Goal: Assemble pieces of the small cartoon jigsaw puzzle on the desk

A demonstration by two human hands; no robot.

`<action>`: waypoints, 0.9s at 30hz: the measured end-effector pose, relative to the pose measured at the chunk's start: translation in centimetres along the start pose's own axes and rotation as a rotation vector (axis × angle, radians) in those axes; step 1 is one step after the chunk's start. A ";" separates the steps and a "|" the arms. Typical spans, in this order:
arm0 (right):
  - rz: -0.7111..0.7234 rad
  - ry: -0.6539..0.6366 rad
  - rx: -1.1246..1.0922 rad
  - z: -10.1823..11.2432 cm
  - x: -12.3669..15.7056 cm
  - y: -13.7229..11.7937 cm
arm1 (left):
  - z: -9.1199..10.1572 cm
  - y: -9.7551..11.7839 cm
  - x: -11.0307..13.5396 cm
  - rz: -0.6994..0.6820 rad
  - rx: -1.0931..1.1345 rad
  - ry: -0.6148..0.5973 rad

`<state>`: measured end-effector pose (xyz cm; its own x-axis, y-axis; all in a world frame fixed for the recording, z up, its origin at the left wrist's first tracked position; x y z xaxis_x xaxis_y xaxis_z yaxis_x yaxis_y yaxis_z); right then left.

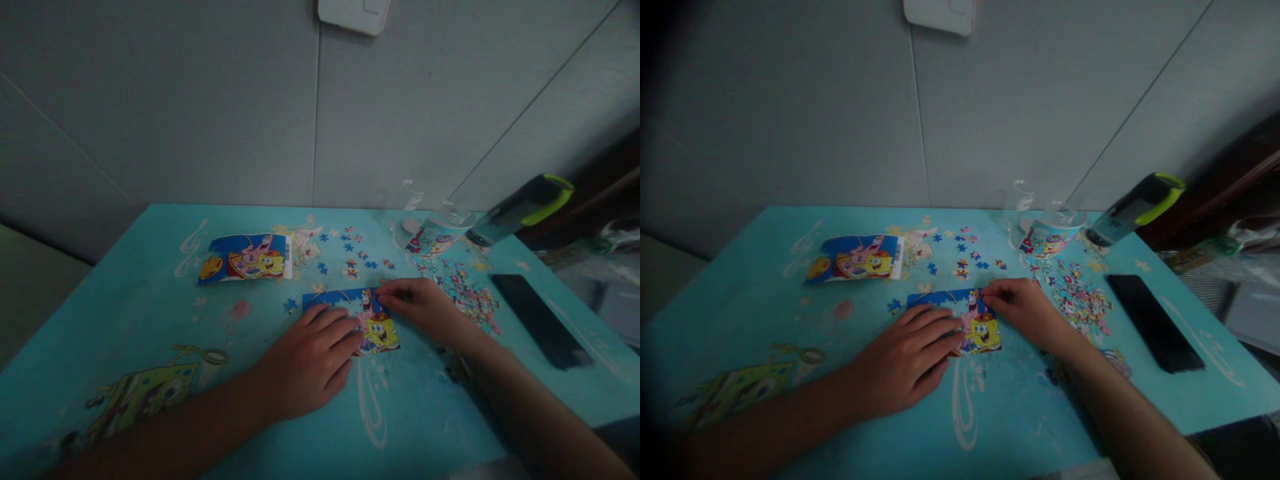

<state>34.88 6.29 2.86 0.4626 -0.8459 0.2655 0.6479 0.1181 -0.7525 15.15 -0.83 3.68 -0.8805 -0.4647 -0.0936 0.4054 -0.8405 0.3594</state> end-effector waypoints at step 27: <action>-0.001 0.071 -0.264 1.2 0.4 0.1 | -0.1 -0.1 0.1 0.016 0.004 -0.005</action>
<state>35.87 6.64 3.59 0.4121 -0.8814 0.2306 0.4637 -0.0149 -0.8859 15.08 -0.84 3.55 -0.8754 -0.4762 -0.0829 0.4181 -0.8321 0.3645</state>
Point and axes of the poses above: each hand's wrist, its own x-axis away from the middle knuckle, its own z-axis out of the back of the hand, y = z × x, the point moved 7 cm from there along -x, towards the middle knuckle, and after that the axes turned 15 degrees about -y, right-handed, at the moved point
